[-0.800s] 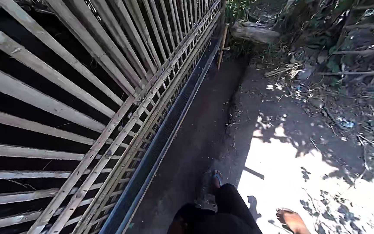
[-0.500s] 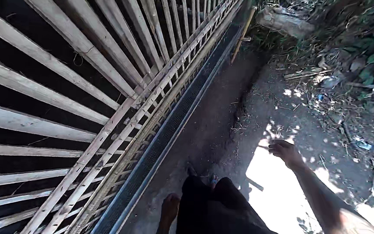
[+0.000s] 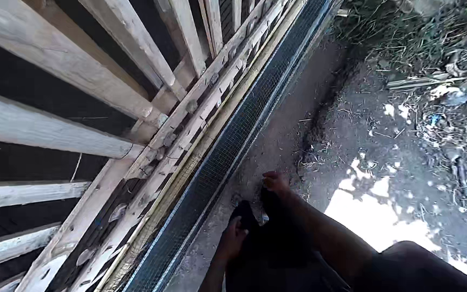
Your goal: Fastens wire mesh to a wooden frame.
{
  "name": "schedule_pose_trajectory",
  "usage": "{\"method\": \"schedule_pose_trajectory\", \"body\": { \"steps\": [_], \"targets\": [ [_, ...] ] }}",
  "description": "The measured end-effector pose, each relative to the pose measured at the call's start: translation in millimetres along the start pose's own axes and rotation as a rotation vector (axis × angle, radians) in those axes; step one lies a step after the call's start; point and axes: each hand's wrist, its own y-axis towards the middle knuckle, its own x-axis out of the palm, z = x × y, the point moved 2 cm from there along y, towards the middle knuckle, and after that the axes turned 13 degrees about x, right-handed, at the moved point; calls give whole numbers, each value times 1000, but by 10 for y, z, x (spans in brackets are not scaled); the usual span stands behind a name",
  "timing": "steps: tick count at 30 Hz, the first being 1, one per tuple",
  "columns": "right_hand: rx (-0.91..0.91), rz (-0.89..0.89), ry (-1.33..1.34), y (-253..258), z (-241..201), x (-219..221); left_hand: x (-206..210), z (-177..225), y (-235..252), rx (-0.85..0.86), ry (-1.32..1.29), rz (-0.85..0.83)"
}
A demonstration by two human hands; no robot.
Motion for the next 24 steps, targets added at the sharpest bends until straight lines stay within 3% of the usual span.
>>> {"method": "schedule_pose_trajectory", "body": {
  "steps": [6, 13, 18, 24],
  "targets": [
    [23, 9, -142, 734, -108, 447, 71, 21, 968, 27, -53, -21],
    [61, 10, -116, 1118, -193, 713, 83, 37, 2147, -37, 90, 142],
    [58, -52, -145, 1267, -248, 684, -12, 166, 2441, -180, 265, 96],
    [-29, -69, -319, 1260, -524, 656, 23, 75, 2432, -215, 116, 142]
  ]
}}
